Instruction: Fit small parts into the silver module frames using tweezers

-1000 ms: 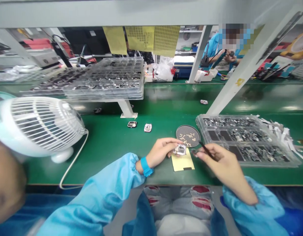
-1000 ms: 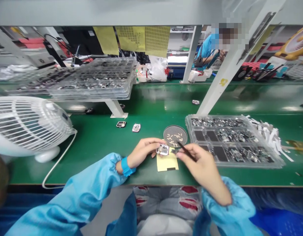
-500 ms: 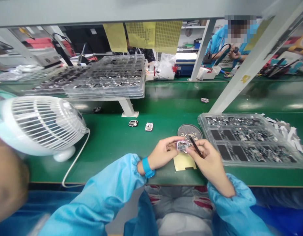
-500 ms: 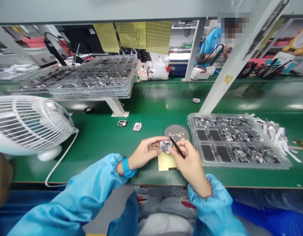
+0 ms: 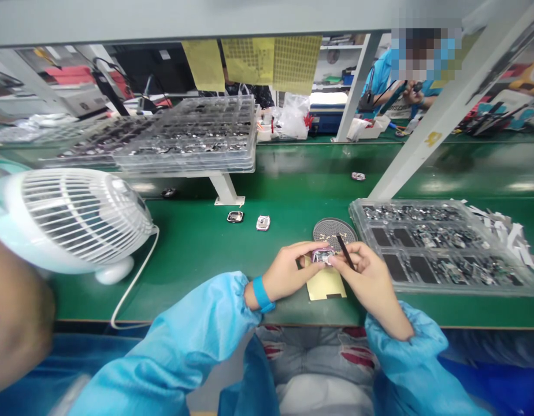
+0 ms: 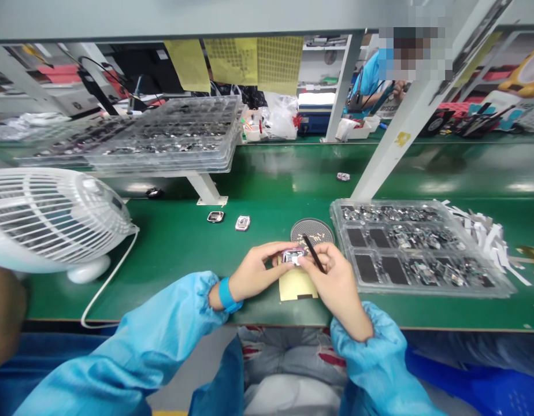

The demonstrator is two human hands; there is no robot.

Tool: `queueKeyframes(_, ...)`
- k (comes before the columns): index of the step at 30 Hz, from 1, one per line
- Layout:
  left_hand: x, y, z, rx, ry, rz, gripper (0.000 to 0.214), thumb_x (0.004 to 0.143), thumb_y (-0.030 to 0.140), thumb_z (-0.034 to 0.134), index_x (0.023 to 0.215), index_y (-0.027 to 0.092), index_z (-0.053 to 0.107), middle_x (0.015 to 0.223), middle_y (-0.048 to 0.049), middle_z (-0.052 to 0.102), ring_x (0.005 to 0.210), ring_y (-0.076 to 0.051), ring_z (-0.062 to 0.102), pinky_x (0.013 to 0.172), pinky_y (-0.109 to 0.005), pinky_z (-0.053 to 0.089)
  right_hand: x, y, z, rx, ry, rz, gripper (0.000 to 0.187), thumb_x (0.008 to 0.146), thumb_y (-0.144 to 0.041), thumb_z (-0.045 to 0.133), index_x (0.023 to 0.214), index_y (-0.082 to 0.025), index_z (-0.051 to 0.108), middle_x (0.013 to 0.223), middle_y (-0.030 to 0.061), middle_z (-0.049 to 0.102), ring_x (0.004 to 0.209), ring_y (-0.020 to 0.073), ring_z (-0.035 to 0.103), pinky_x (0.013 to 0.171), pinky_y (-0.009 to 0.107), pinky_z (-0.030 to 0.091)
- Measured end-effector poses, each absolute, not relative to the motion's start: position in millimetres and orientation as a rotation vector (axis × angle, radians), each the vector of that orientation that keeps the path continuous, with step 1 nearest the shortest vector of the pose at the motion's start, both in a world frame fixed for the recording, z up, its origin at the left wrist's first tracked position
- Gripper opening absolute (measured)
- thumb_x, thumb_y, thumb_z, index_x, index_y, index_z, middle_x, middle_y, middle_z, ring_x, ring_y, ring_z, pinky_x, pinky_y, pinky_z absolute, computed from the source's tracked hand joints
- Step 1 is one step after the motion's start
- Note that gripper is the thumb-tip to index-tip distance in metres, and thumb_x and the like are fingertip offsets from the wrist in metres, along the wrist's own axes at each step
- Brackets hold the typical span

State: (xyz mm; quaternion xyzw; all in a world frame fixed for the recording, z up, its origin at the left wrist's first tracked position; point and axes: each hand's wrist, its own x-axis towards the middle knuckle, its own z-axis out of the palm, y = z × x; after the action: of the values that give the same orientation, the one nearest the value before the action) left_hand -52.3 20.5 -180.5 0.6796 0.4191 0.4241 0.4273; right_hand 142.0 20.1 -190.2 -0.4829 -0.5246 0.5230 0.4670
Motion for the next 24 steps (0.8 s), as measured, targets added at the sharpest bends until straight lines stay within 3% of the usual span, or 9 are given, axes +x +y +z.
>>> queueKeyframes(3, -53, 20, -179, 1.788, 1.055, 1.1, 0.039, 0.089, 0.03, 0.068, 0.127, 0.022, 0.069, 0.124, -0.0072, 0.07, 0.102, -0.021, 0.066, 0.086, -0.031, 0.053, 142, 21, -190, -1.184, -1.312, 1.25, 0.036, 0.078, -0.041, 0.081, 0.093, -0.019, 0.057, 0.083, 0.0043, 0.072, 0.075, 0.0161, 0.068, 0.068, 0.026, 0.054)
queueKeyframes(7, -52, 20, -181, 1.524, 1.055, 1.062, 0.046, 0.084, 0.032, 0.074, 0.128, 0.019, 0.069, 0.115, -0.0084, 0.073, 0.09, -0.02, 0.069, 0.082, -0.032, 0.056, 140, 23, -192, -1.241, -1.38, 1.102, 0.039, 0.075, -0.039, 0.083, 0.101, -0.02, 0.06, 0.088, 0.0036, 0.068, 0.077, 0.0157, 0.065, 0.069, 0.026, 0.053)
queueKeyframes(13, -49, 24, -185, 1.132, 0.815, 1.035, 0.052, 0.077, 0.026, 0.081, 0.125, 0.013, 0.069, 0.118, -0.0136, 0.071, 0.104, -0.024, 0.069, 0.096, -0.036, 0.055, 132, 24, -197, -1.132, -1.338, 1.228, 0.036, 0.078, -0.041, 0.08, 0.102, -0.02, 0.064, 0.099, 0.0058, 0.07, 0.091, 0.0188, 0.068, 0.081, 0.029, 0.056)
queueKeyframes(17, -49, 24, -186, 1.208, 0.783, 1.102, 0.042, 0.079, 0.023, 0.079, 0.12, 0.015, 0.072, 0.12, -0.0138, 0.066, 0.106, -0.023, 0.067, 0.095, -0.034, 0.055, 128, 24, -196, -1.121, -1.295, 1.273, 0.038, 0.074, -0.041, 0.083, 0.102, -0.02, 0.067, 0.099, 0.0059, 0.072, 0.09, 0.0191, 0.069, 0.081, 0.029, 0.056)
queueKeyframes(24, -46, 20, -186, 1.33, 0.846, 1.11, 0.038, 0.081, 0.017, 0.072, 0.119, 0.016, 0.073, 0.112, -0.0107, 0.062, 0.089, -0.015, 0.063, 0.079, -0.026, 0.055, 128, 22, -188, -1.239, -1.341, 1.248, 0.035, 0.072, -0.043, 0.084, 0.09, -0.017, 0.069, 0.082, 0.0049, 0.071, 0.075, 0.0185, 0.065, 0.065, 0.027, 0.052)
